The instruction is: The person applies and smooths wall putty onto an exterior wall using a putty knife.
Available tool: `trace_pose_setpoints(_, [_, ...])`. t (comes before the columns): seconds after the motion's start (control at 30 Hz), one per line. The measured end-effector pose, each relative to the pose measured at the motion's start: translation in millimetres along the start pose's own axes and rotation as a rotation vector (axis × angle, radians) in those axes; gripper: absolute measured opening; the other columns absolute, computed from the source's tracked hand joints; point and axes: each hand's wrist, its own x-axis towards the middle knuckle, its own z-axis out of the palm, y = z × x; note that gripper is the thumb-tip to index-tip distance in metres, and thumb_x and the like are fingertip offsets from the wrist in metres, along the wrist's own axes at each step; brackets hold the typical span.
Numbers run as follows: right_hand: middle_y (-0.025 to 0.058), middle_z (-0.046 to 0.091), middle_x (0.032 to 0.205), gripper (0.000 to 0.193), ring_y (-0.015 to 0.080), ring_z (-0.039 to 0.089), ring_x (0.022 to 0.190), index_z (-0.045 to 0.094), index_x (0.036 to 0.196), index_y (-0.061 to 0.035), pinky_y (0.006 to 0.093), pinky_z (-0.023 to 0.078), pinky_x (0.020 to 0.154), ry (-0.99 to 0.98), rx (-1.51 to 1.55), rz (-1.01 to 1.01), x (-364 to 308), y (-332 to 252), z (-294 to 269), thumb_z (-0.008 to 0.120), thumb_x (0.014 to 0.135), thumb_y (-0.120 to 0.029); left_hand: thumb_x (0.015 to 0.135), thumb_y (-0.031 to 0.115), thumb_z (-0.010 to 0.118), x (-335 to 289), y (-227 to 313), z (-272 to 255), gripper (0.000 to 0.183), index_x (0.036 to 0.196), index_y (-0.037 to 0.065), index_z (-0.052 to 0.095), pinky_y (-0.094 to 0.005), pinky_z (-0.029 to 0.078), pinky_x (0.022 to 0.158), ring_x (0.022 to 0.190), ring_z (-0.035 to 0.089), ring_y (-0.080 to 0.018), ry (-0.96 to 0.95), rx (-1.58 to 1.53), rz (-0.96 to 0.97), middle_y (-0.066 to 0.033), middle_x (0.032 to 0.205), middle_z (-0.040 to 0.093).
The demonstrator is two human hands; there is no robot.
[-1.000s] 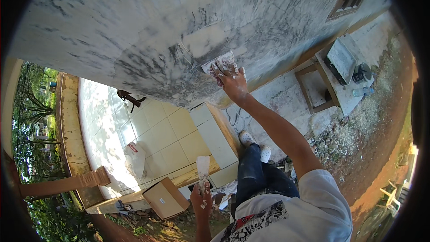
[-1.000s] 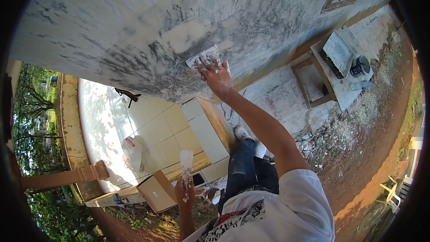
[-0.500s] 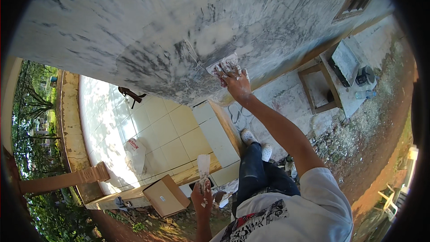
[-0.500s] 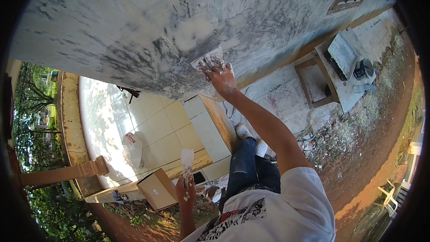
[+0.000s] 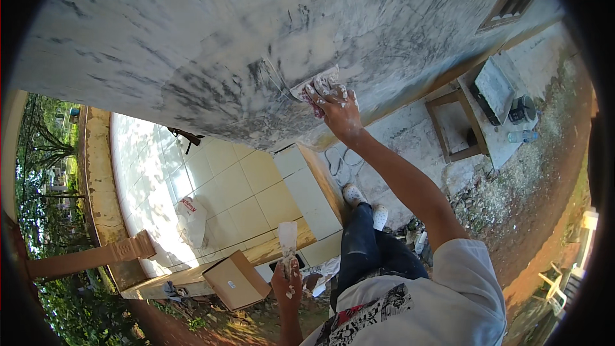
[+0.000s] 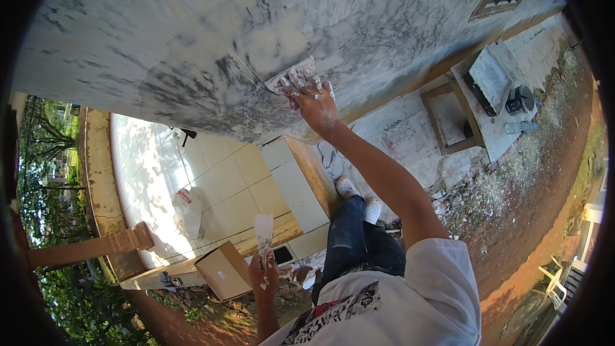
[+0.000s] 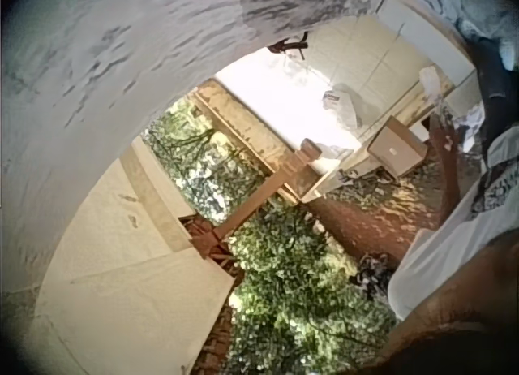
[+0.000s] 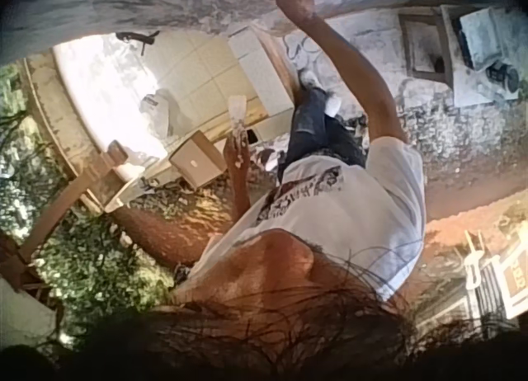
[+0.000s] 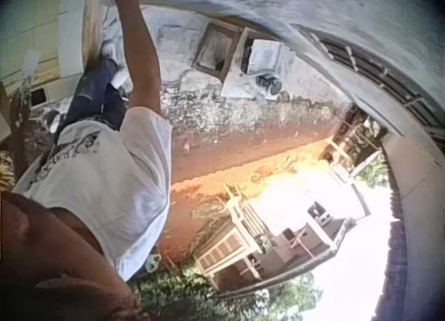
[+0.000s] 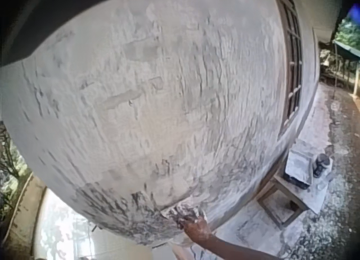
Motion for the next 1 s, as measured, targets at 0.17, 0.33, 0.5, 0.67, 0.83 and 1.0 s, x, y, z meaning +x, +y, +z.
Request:
trace_pose_setpoints(0.17, [0.0041,0.064,0.127,0.053,0.029,0.051,0.125,0.062,0.13,-0.0234,0.0523,0.041,0.097,-0.225,0.042,0.156,-32,-6,10,0.067,0.079,-0.01,0.096,0.021,0.06,7,-23,-2,0.026,0.098,-0.005,0.062,-0.0338,0.047,0.061,0.068,0.059,-0.0167,-0.006,-0.004,0.072,-0.0139,0.078,0.066])
trace_pose_setpoints(0.33, [0.0009,0.066,0.122,0.053,0.0308,0.055,0.118,0.069,0.121,-0.0233,0.0466,0.043,0.093,0.403,0.127,0.013,44,-37,-116,0.076,0.07,-0.01,0.096,0.02,0.06,4,-24,-7,0.025,0.095,-0.005,0.061,-0.0313,0.045,0.056,0.061,0.055,-0.0148,0.033,-0.009,0.01,-0.0091,0.072,0.062])
trace_pose_setpoints(0.5, [0.0047,0.069,0.117,0.055,0.0305,0.059,0.108,0.068,0.124,-0.0221,0.045,0.044,0.091,0.591,0.033,-0.065,101,-19,-143,0.075,0.072,-0.007,0.097,0.025,0.061,4,-17,-10,0.03,0.101,-0.005,0.061,-0.0343,0.048,0.062,0.068,0.06,-0.0179,0.03,-0.011,-0.002,-0.0118,0.08,0.066])
trace_pose_setpoints(0.67, [0.0036,0.067,0.122,0.056,0.0304,0.055,0.116,0.067,0.125,-0.0249,0.0484,0.042,0.094,0.214,0.015,0.025,18,25,-17,0.074,0.073,-0.008,0.096,0.022,0.06,6,-19,-6,0.027,0.095,-0.006,0.06,-0.0312,0.046,0.055,0.06,0.057,-0.0153,-0.01,-0.093,-0.066,-0.0092,0.072,0.063])
trace_pose_setpoints(0.83, [0.0036,0.068,0.118,0.058,0.0289,0.055,0.118,0.068,0.125,-0.0239,0.0478,0.045,0.094,-0.167,-0.043,0.186,-61,42,18,0.072,0.071,-0.005,0.095,0.023,0.061,8,-10,-5,0.028,0.093,-0.005,0.061,-0.0338,0.047,0.056,0.061,0.059,-0.0183,0.004,0.006,0.005,-0.0122,0.071,0.064])
trace_pose_setpoints(1.0, [0.0039,0.07,0.11,0.054,0.0306,0.06,0.106,0.071,0.12,-0.0216,0.0429,0.05,0.084,0.361,0.045,0.008,46,-24,-159,0.073,0.068,-0.005,0.094,0.024,0.063,5,-8,-6,0.027,0.094,-0.004,0.062,-0.0355,0.047,0.056,0.061,0.062,-0.0208,0.024,0.057,0.054,-0.0137,0.072,0.066])
